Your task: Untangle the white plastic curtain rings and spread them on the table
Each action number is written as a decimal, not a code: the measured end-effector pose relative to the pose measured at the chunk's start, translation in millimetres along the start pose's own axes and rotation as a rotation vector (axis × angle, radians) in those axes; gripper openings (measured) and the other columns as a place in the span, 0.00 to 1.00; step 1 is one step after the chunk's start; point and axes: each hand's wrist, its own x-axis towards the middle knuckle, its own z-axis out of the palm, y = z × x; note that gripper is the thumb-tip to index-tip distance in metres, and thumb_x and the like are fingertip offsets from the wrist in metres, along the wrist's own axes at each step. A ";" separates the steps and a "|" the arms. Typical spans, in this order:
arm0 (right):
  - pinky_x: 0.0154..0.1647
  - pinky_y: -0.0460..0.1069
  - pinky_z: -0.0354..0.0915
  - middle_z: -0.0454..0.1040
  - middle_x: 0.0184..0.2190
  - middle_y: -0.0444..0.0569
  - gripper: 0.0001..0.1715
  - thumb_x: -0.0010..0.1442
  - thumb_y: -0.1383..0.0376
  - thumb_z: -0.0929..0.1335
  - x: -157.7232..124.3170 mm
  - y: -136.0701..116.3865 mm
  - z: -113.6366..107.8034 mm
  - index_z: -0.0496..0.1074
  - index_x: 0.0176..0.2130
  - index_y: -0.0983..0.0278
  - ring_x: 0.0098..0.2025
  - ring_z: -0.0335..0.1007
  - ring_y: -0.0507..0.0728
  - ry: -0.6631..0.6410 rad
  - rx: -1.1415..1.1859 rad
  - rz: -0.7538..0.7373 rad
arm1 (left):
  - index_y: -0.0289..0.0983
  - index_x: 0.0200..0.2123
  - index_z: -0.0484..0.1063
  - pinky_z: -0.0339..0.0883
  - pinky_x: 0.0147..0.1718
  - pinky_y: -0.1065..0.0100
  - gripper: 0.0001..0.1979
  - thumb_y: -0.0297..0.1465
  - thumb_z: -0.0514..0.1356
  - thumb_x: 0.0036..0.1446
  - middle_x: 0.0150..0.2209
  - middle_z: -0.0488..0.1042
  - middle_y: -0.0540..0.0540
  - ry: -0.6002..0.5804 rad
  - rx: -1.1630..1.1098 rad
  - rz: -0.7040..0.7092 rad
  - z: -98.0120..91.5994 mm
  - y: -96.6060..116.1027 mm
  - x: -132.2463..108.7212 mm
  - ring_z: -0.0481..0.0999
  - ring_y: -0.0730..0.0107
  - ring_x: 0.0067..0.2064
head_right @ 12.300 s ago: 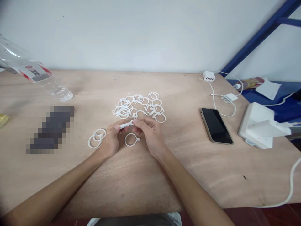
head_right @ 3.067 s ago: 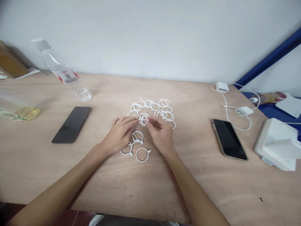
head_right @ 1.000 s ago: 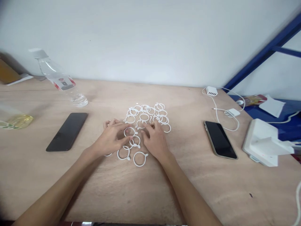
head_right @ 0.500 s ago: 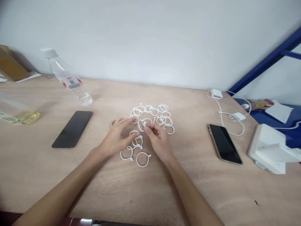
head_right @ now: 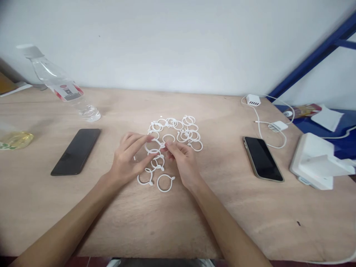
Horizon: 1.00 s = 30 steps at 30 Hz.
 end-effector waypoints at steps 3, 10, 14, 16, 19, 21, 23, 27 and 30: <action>0.31 0.49 0.55 0.66 0.21 0.42 0.20 0.52 0.49 0.75 -0.9 -0.1 -0.7 0.75 0.24 0.62 0.27 0.56 0.50 0.029 -0.068 -0.011 | 0.38 0.50 0.72 0.65 0.46 0.59 0.13 0.31 0.60 0.61 0.44 0.77 0.42 -0.003 0.050 0.071 0.2 0.4 -1.1 0.71 0.61 0.45; 0.32 0.49 0.58 0.70 0.24 0.43 0.17 0.50 0.51 0.75 -1.6 -2.1 -2.7 0.78 0.29 0.62 0.28 0.60 0.51 0.007 -0.064 0.010 | 0.37 0.46 0.71 0.65 0.43 0.60 0.19 0.38 0.68 0.54 0.41 0.76 0.43 0.013 -0.083 0.063 -1.3 6.7 3.0 0.72 0.62 0.42; 0.33 0.49 0.61 0.72 0.26 0.43 0.16 0.49 0.52 0.76 -2.1 -2.2 -2.9 0.79 0.32 0.61 0.29 0.62 0.51 -0.015 -0.060 -0.012 | 0.36 0.43 0.73 0.65 0.46 0.59 0.14 0.40 0.63 0.60 0.42 0.77 0.43 0.008 -0.199 -0.177 -3.3 10.2 5.6 0.72 0.63 0.44; 0.34 0.49 0.62 0.72 0.25 0.43 0.15 0.49 0.53 0.76 -2.5 -2.4 -2.3 0.79 0.31 0.61 0.29 0.63 0.51 -0.024 -0.056 -0.027 | 0.37 0.43 0.74 0.63 0.47 0.57 0.13 0.40 0.60 0.61 0.42 0.77 0.44 -0.064 -0.179 -0.261 -4.0 9.5 6.4 0.71 0.61 0.44; 0.35 0.49 0.63 0.73 0.26 0.43 0.15 0.49 0.53 0.76 -2.4 -2.2 -1.9 0.79 0.31 0.61 0.29 0.64 0.51 -0.026 -0.025 -0.033 | 0.39 0.41 0.77 0.62 0.46 0.56 0.15 0.41 0.55 0.64 0.38 0.79 0.47 -0.242 -0.224 -0.319 -4.9 7.9 7.8 0.69 0.61 0.42; 0.35 0.49 0.63 0.74 0.27 0.43 0.16 0.48 0.52 0.77 -2.1 -2.2 -2.0 0.79 0.32 0.60 0.30 0.65 0.51 -0.024 -0.002 -0.024 | 0.40 0.39 0.78 0.62 0.47 0.57 0.17 0.41 0.52 0.66 0.37 0.79 0.47 -0.318 -0.314 -0.355 -5.4 7.7 8.3 0.69 0.62 0.40; 0.35 0.49 0.63 0.74 0.28 0.44 0.16 0.48 0.52 0.77 -2.1 -2.4 -2.0 0.79 0.32 0.60 0.30 0.65 0.51 -0.022 0.000 -0.020 | 0.39 0.39 0.78 0.63 0.47 0.58 0.18 0.41 0.52 0.66 0.37 0.78 0.47 -0.331 -0.407 -0.401 -5.3 7.5 7.9 0.69 0.62 0.41; 0.33 0.49 0.62 0.72 0.24 0.43 0.16 0.53 0.52 0.75 -3.5 -2.6 -1.1 0.77 0.28 0.62 0.28 0.64 0.51 -0.026 -0.057 -0.047 | 0.39 0.44 0.77 0.63 0.50 0.58 0.17 0.43 0.56 0.64 0.43 0.77 0.46 -0.297 -0.554 -0.520 -3.4 5.2 4.6 0.71 0.61 0.47; 0.34 0.48 0.62 0.71 0.23 0.43 0.18 0.56 0.52 0.73 -3.8 0.3 -0.6 0.76 0.26 0.63 0.29 0.65 0.51 -0.027 -0.066 -0.086 | 0.39 0.46 0.76 0.62 0.52 0.58 0.18 0.45 0.59 0.60 0.46 0.76 0.44 -0.290 -0.645 -0.607 -2.6 3.6 2.9 0.72 0.59 0.50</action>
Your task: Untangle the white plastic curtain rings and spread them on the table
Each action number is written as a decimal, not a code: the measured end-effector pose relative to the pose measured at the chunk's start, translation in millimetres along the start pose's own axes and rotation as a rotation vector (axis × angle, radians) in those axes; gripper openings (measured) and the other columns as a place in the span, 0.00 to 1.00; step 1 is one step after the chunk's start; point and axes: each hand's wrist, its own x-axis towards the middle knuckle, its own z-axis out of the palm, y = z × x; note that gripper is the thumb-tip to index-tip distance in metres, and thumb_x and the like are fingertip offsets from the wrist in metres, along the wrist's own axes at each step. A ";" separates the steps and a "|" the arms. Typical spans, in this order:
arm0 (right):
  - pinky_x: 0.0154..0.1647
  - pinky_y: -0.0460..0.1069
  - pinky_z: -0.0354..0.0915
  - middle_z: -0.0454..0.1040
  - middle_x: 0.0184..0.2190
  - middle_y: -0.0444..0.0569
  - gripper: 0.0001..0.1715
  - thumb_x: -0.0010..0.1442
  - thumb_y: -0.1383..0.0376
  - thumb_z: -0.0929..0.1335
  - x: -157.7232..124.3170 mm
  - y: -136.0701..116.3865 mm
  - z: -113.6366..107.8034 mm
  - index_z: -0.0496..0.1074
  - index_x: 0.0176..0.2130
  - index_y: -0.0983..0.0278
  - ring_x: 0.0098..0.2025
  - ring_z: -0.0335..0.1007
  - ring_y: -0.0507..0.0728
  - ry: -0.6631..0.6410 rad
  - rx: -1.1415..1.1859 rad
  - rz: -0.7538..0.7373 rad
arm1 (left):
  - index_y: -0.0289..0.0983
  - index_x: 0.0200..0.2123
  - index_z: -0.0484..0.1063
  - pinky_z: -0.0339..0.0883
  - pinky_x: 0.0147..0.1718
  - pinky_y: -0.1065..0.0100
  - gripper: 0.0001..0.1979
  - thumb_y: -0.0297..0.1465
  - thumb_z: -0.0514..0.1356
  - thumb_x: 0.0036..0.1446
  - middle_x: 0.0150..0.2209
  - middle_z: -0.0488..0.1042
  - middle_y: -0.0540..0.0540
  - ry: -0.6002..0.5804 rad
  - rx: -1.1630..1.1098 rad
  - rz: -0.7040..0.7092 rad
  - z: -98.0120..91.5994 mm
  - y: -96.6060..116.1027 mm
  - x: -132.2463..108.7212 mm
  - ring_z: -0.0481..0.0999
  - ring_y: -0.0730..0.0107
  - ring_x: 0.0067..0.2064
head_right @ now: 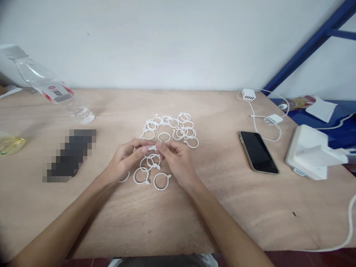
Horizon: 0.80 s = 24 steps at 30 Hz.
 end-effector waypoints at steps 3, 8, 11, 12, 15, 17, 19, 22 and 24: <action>0.34 0.48 0.62 0.71 0.23 0.43 0.19 0.56 0.52 0.73 1.2 6.2 -0.2 0.75 0.25 0.63 0.29 0.65 0.51 0.008 0.019 -0.019 | 0.39 0.45 0.77 0.62 0.52 0.58 0.19 0.46 0.60 0.59 0.46 0.76 0.44 -0.001 -0.003 -0.035 -0.2 1.6 -0.5 0.72 0.58 0.50; 0.34 0.48 0.62 0.72 0.24 0.44 0.19 0.56 0.52 0.73 4.8 16.1 -1.2 0.74 0.25 0.63 0.29 0.65 0.51 -0.001 0.024 -0.028 | 0.38 0.43 0.78 0.60 0.51 0.59 0.17 0.44 0.60 0.60 0.43 0.77 0.45 0.019 0.097 0.007 1.3 5.5 -0.8 0.70 0.58 0.49; 0.33 0.48 0.63 0.72 0.24 0.44 0.19 0.55 0.51 0.73 5.7 16.7 -0.5 0.74 0.26 0.63 0.28 0.66 0.51 -0.005 0.003 -0.021 | 0.39 0.41 0.78 0.60 0.51 0.59 0.16 0.43 0.59 0.60 0.42 0.78 0.45 0.022 0.120 0.019 2.5 4.8 0.0 0.70 0.59 0.49; 0.32 0.48 0.63 0.72 0.24 0.44 0.19 0.55 0.51 0.72 5.8 15.8 -0.1 0.73 0.26 0.63 0.27 0.65 0.51 -0.008 -0.012 -0.020 | 0.39 0.41 0.78 0.61 0.50 0.59 0.15 0.43 0.59 0.60 0.42 0.78 0.46 0.023 0.125 0.022 2.6 4.4 0.3 0.70 0.59 0.48; 0.29 0.49 0.63 0.71 0.23 0.44 0.21 0.57 0.49 0.70 5.8 11.5 0.6 0.72 0.26 0.63 0.26 0.65 0.52 -0.023 -0.096 -0.035 | 0.40 0.42 0.78 0.61 0.50 0.60 0.15 0.43 0.59 0.60 0.44 0.78 0.47 0.023 0.142 0.035 1.5 4.9 0.7 0.70 0.60 0.49; 0.30 0.50 0.63 0.71 0.23 0.45 0.22 0.59 0.48 0.68 6.3 9.4 -0.7 0.72 0.26 0.63 0.26 0.65 0.53 -0.015 -0.203 -0.072 | 0.40 0.42 0.78 0.61 0.51 0.59 0.16 0.43 0.58 0.60 0.44 0.78 0.47 0.030 0.172 0.041 -0.3 6.8 0.9 0.70 0.60 0.48; 0.34 0.52 0.64 0.71 0.25 0.46 0.20 0.62 0.51 0.66 7.8 9.9 -3.9 0.74 0.29 0.63 0.29 0.65 0.55 0.031 -0.352 -0.142 | 0.39 0.43 0.78 0.61 0.51 0.58 0.17 0.43 0.58 0.60 0.43 0.79 0.47 0.046 0.227 0.039 -2.2 9.2 1.3 0.69 0.59 0.48; 0.48 0.57 0.62 0.72 0.35 0.51 0.14 0.62 0.58 0.65 12.0 16.0 -10.2 0.77 0.40 0.62 0.40 0.65 0.60 0.094 -0.600 -0.276 | 0.37 0.44 0.78 0.60 0.52 0.56 0.19 0.44 0.58 0.59 0.43 0.79 0.46 0.065 0.311 0.022 -4.3 12.0 2.4 0.68 0.56 0.48; 0.52 0.61 0.59 0.70 0.40 0.54 0.17 0.60 0.62 0.64 15.0 22.1 -13.4 0.76 0.46 0.61 0.45 0.63 0.63 0.081 -0.739 -0.336 | 0.38 0.43 0.79 0.59 0.53 0.54 0.19 0.44 0.58 0.59 0.43 0.79 0.46 0.066 0.358 0.008 -4.9 12.7 3.2 0.68 0.56 0.49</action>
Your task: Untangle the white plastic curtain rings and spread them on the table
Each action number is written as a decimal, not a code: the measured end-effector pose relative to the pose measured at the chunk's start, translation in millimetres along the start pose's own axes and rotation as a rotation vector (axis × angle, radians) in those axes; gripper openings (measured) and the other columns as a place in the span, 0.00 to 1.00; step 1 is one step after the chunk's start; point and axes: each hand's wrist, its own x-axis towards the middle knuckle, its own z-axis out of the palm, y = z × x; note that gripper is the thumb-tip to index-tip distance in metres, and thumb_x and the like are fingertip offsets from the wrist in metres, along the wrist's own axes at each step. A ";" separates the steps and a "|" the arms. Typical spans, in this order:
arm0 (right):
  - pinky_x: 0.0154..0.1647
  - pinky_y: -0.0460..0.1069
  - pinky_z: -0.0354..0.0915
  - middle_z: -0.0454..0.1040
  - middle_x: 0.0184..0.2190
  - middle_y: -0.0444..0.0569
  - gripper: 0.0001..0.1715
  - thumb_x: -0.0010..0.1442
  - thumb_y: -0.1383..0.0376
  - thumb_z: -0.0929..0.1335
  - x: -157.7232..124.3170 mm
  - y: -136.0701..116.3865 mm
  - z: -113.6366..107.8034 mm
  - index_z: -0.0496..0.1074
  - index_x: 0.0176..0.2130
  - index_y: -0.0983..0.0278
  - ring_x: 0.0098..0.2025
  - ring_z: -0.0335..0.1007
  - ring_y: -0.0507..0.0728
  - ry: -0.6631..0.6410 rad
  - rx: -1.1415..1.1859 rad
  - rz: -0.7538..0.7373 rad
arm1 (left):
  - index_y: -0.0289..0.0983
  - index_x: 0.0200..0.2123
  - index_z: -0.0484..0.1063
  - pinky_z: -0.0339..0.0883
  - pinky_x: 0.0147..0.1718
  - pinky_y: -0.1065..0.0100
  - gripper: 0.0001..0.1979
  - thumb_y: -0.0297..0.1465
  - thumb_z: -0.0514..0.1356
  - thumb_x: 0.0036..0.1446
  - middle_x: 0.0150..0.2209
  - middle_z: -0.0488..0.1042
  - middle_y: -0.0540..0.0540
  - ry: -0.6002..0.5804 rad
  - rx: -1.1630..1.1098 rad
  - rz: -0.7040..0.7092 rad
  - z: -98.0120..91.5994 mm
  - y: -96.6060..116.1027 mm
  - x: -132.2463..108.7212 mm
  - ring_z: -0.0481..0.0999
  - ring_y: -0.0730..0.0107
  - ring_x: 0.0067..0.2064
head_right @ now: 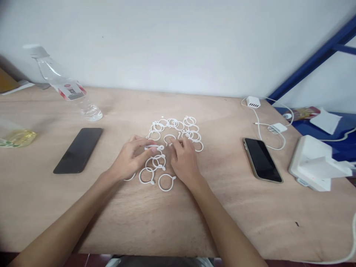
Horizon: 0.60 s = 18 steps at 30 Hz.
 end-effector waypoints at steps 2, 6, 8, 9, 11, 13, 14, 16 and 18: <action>0.51 0.63 0.59 0.68 0.40 0.55 0.19 0.60 0.63 0.64 0.2 5.6 2.9 0.76 0.49 0.61 0.44 0.62 0.65 -0.039 -0.093 -0.041 | 0.39 0.41 0.79 0.57 0.53 0.52 0.16 0.43 0.58 0.59 0.42 0.79 0.47 -0.012 0.073 -0.005 -0.1 0.0 0.4 0.67 0.56 0.49; 0.48 0.62 0.61 0.69 0.35 0.54 0.15 0.63 0.63 0.62 -0.3 10.3 6.8 0.77 0.43 0.62 0.42 0.63 0.64 -0.087 -0.161 -0.085 | 0.40 0.43 0.77 0.53 0.53 0.49 0.14 0.39 0.59 0.57 0.41 0.79 0.48 -0.044 0.260 0.006 0.1 -1.2 -0.5 0.65 0.54 0.51; 0.50 0.61 0.60 0.71 0.36 0.53 0.14 0.64 0.64 0.62 -0.4 10.6 7.0 0.76 0.40 0.62 0.44 0.64 0.64 -0.081 -0.145 -0.100 | 0.41 0.44 0.77 0.52 0.52 0.47 0.14 0.37 0.59 0.56 0.43 0.78 0.47 -0.070 0.351 0.015 0.3 -2.4 -1.6 0.64 0.52 0.52; 0.51 0.61 0.61 0.72 0.36 0.53 0.13 0.64 0.65 0.62 -0.4 10.2 6.6 0.76 0.40 0.63 0.45 0.64 0.64 -0.073 -0.127 -0.103 | 0.41 0.44 0.77 0.51 0.51 0.46 0.14 0.36 0.59 0.55 0.45 0.78 0.47 -0.085 0.388 0.023 0.5 -3.0 -2.2 0.64 0.51 0.53; 0.49 0.58 0.63 0.73 0.37 0.52 0.13 0.64 0.65 0.62 -0.2 8.3 5.2 0.75 0.41 0.63 0.44 0.66 0.62 -0.055 -0.076 -0.097 | 0.43 0.42 0.78 0.50 0.52 0.44 0.13 0.38 0.60 0.55 0.50 0.76 0.47 -0.097 0.433 0.043 1.1 -3.8 -3.1 0.63 0.49 0.55; 0.44 0.55 0.65 0.74 0.37 0.51 0.13 0.64 0.65 0.63 0.0 4.4 2.9 0.75 0.43 0.62 0.42 0.68 0.59 -0.052 -0.013 -0.085 | 0.44 0.41 0.78 0.47 0.54 0.43 0.13 0.42 0.59 0.57 0.54 0.73 0.48 -0.067 0.416 0.046 1.9 -3.8 -3.4 0.62 0.49 0.56; 0.42 0.54 0.66 0.74 0.38 0.50 0.13 0.64 0.64 0.63 0.0 1.6 1.5 0.76 0.43 0.62 0.42 0.68 0.58 -0.059 0.022 -0.081 | 0.44 0.41 0.78 0.46 0.55 0.44 0.14 0.44 0.59 0.59 0.54 0.73 0.49 -0.033 0.383 0.034 2.1 -3.5 -3.3 0.62 0.51 0.57; 0.41 0.52 0.66 0.75 0.39 0.48 0.14 0.65 0.64 0.63 -0.2 -4.7 -1.8 0.77 0.43 0.60 0.42 0.70 0.57 -0.084 0.085 -0.084 | 0.42 0.41 0.76 0.46 0.57 0.46 0.17 0.47 0.56 0.61 0.53 0.74 0.49 0.047 0.286 -0.014 1.8 -2.3 -2.7 0.64 0.55 0.56; 0.44 0.51 0.66 0.75 0.41 0.47 0.14 0.65 0.63 0.63 -0.7 -11.1 -4.8 0.77 0.43 0.58 0.44 0.71 0.55 -0.112 0.155 -0.095 | 0.41 0.45 0.74 0.46 0.58 0.48 0.20 0.49 0.54 0.62 0.51 0.75 0.48 0.089 0.195 -0.063 0.6 -0.8 -2.0 0.65 0.58 0.56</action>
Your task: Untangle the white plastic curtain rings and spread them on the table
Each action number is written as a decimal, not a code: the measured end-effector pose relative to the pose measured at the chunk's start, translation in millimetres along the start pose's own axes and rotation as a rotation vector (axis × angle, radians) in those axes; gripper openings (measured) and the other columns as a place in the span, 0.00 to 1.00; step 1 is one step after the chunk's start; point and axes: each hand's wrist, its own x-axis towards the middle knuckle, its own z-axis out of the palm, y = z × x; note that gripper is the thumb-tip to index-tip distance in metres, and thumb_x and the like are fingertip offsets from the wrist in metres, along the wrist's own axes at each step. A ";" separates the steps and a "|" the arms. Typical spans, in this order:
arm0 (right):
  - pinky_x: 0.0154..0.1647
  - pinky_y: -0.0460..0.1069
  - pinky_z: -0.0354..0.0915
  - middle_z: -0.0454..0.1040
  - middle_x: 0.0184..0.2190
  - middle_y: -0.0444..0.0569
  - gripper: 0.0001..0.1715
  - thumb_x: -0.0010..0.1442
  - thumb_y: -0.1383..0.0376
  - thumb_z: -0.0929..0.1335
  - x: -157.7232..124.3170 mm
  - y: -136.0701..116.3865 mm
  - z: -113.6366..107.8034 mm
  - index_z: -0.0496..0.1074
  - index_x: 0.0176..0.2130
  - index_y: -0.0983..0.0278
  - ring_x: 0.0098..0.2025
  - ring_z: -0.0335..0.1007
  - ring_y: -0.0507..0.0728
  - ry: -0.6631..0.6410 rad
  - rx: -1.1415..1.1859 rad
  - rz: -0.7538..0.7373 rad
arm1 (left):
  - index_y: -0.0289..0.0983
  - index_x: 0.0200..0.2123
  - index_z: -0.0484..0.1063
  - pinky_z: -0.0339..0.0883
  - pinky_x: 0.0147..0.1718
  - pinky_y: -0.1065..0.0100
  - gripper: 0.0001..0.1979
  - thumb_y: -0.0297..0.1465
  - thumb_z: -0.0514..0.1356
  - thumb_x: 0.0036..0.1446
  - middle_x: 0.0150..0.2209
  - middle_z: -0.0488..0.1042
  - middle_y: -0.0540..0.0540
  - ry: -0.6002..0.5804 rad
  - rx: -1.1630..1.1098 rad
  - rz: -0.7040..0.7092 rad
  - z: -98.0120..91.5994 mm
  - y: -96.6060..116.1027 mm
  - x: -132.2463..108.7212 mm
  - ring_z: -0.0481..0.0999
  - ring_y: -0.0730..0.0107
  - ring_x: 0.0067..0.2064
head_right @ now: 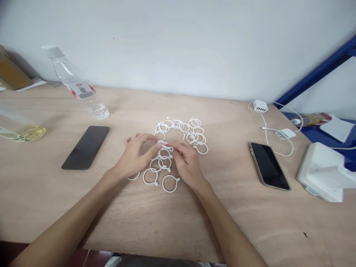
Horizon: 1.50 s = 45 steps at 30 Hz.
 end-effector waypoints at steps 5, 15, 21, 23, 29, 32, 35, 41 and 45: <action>0.43 0.51 0.66 0.78 0.38 0.46 0.11 0.60 0.59 0.70 0.3 -9.0 -2.1 0.78 0.42 0.58 0.40 0.72 0.55 0.034 0.324 0.157 | 0.44 0.48 0.74 0.47 0.56 0.49 0.24 0.50 0.46 0.65 0.46 0.77 0.48 -0.181 -0.081 0.027 -3.4 3.5 0.3 0.66 0.56 0.53; 0.35 0.49 0.63 0.74 0.28 0.45 0.15 0.51 0.53 0.75 0.7 -15.8 -1.6 0.80 0.34 0.60 0.31 0.64 0.51 0.043 0.769 0.411 | 0.37 0.26 0.66 0.55 0.44 0.57 0.26 0.47 0.42 0.65 0.27 0.68 0.47 -0.167 -0.164 0.106 0.2 3.4 0.9 0.65 0.61 0.37; 0.35 0.48 0.62 0.77 0.28 0.45 0.16 0.53 0.51 0.75 -3.3 -20.1 0.4 0.79 0.31 0.60 0.31 0.65 0.51 0.012 0.760 0.429 | 0.37 0.23 0.60 0.54 0.41 0.58 0.28 0.50 0.39 0.66 0.26 0.65 0.47 -0.142 -0.138 0.108 4.3 2.3 0.3 0.64 0.62 0.36; 0.34 0.48 0.62 0.76 0.27 0.45 0.16 0.51 0.51 0.76 -3.3 -20.7 1.1 0.79 0.30 0.61 0.30 0.66 0.51 0.027 0.759 0.445 | 0.37 0.23 0.60 0.54 0.42 0.58 0.28 0.50 0.39 0.65 0.26 0.64 0.47 -0.151 -0.131 0.114 5.2 3.5 0.1 0.64 0.62 0.36; 0.32 0.48 0.62 0.74 0.25 0.45 0.19 0.51 0.50 0.75 -2.9 -20.2 2.8 0.76 0.27 0.63 0.28 0.65 0.51 0.057 0.726 0.429 | 0.38 0.24 0.60 0.53 0.43 0.58 0.28 0.52 0.39 0.64 0.27 0.65 0.46 -0.174 -0.119 0.099 5.2 6.6 -0.3 0.63 0.62 0.37; 0.32 0.47 0.62 0.74 0.25 0.44 0.18 0.53 0.51 0.74 -4.3 -18.6 3.4 0.76 0.28 0.64 0.28 0.65 0.51 0.055 0.717 0.426 | 0.38 0.24 0.58 0.54 0.42 0.59 0.27 0.51 0.39 0.64 0.27 0.64 0.47 -0.184 -0.127 0.104 5.2 6.8 -0.4 0.62 0.61 0.37; 0.32 0.47 0.62 0.73 0.24 0.44 0.18 0.54 0.51 0.74 -5.9 -18.2 4.5 0.75 0.28 0.63 0.28 0.65 0.51 0.052 0.715 0.423 | 0.38 0.23 0.57 0.54 0.41 0.58 0.27 0.51 0.40 0.64 0.26 0.64 0.47 -0.184 -0.127 0.111 5.6 6.8 -0.3 0.62 0.61 0.37; 0.32 0.49 0.63 0.73 0.25 0.46 0.18 0.55 0.51 0.71 -0.6 -17.2 -1.2 0.75 0.27 0.63 0.29 0.66 0.52 0.112 0.548 0.400 | 0.38 0.23 0.58 0.54 0.42 0.57 0.27 0.50 0.39 0.65 0.26 0.65 0.47 -0.168 -0.117 0.118 6.0 5.0 0.3 0.62 0.62 0.37; 0.31 0.49 0.61 0.73 0.27 0.47 0.17 0.55 0.53 0.67 8.8 -2.0 -19.9 0.73 0.28 0.64 0.28 0.64 0.52 0.369 0.331 0.436 | 0.37 0.22 0.56 0.54 0.42 0.57 0.27 0.50 0.39 0.65 0.25 0.65 0.46 -0.114 -0.091 0.109 6.5 1.6 1.0 0.63 0.61 0.36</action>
